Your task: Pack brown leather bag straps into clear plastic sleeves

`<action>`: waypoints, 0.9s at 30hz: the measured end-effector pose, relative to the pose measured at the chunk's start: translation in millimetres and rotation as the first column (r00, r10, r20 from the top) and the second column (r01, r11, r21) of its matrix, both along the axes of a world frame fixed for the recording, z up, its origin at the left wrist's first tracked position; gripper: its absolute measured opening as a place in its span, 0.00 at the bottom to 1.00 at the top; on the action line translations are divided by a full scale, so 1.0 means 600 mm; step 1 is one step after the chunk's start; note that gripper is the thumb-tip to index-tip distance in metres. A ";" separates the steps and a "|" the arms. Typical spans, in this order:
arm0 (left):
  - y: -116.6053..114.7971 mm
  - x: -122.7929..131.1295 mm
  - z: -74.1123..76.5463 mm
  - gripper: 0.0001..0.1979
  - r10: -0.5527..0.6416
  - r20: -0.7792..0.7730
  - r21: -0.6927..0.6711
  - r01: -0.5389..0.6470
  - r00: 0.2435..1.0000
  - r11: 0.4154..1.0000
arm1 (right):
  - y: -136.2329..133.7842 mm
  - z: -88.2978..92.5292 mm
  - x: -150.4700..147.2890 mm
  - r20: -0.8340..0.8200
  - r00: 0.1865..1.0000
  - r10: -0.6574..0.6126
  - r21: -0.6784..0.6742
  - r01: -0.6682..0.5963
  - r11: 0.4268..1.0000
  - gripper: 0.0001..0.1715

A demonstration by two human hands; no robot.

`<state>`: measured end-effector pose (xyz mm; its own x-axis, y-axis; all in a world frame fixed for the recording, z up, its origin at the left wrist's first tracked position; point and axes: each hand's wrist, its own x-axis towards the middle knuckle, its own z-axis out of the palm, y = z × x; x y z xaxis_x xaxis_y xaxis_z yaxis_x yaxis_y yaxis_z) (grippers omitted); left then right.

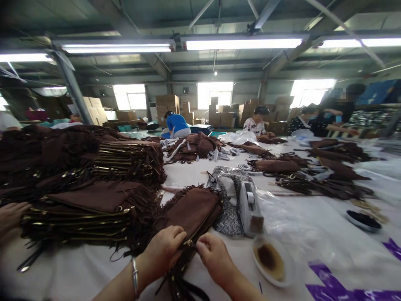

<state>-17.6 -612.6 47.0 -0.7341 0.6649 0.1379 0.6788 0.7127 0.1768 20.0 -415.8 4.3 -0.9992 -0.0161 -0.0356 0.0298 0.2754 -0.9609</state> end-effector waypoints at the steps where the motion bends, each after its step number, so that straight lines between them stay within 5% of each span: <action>1: 0.009 -0.004 -0.002 0.11 0.026 -0.003 -0.017 -0.026 1.000 0.999 | 0.008 0.001 -0.010 0.088 0.996 -0.034 -0.123 0.045 0.991 0.16; 4: 0.046 -0.020 -0.010 0.12 0.144 -0.022 -0.055 -0.145 0.989 0.988 | 0.026 0.005 -0.041 0.245 0.968 -0.060 -0.344 0.145 0.928 0.25; 8: 0.104 -0.048 -0.018 0.13 0.190 -0.030 -0.108 -0.192 0.981 0.975 | 0.036 0.003 -0.067 0.227 0.970 -0.082 -0.335 0.157 0.929 0.24; 12: 0.135 -0.064 -0.009 0.13 0.190 -0.014 -0.113 -0.190 0.982 0.975 | 0.050 -0.011 -0.059 0.123 0.972 -0.199 -0.109 0.213 0.971 0.23; 15: 0.127 -0.053 0.009 0.09 0.170 -0.009 -0.096 -0.170 0.985 0.981 | 0.065 -0.016 -0.035 -0.113 0.985 -0.130 0.176 0.148 0.973 0.21; 19: 0.124 -0.015 0.014 0.09 0.132 0.179 0.209 -0.169 0.975 0.963 | 0.071 -0.014 -0.010 -0.199 0.980 0.000 0.366 0.075 0.928 0.18; 21: 0.138 0.005 -0.005 0.11 0.102 0.509 0.384 -0.331 0.855 0.862 | 0.069 -0.012 -0.010 -0.161 0.985 -0.052 0.389 0.112 0.915 0.18; 23: 0.159 0.020 -0.034 0.11 0.004 0.812 0.427 -0.600 0.584 0.677 | 0.064 -0.010 -0.013 -0.098 0.983 -0.154 0.327 0.178 0.928 0.18; 25: 0.178 0.028 -0.062 0.11 -0.199 0.927 0.374 -0.829 0.318 0.415 | 0.057 -0.004 -0.014 0.088 0.968 -0.237 0.092 0.229 0.969 0.16; 27: 0.190 0.026 -0.081 0.13 -0.439 0.883 0.291 -0.926 0.164 0.239 | 0.049 0.004 -0.011 0.335 0.926 -0.176 -0.256 0.269 0.929 0.13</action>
<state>-2.0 -498.4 -1.9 -0.7831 0.3621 -0.5056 -0.6088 -0.2806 0.7421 13.3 -386.4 6.7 -0.9197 0.1491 -0.3633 0.3577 -0.0636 -0.9317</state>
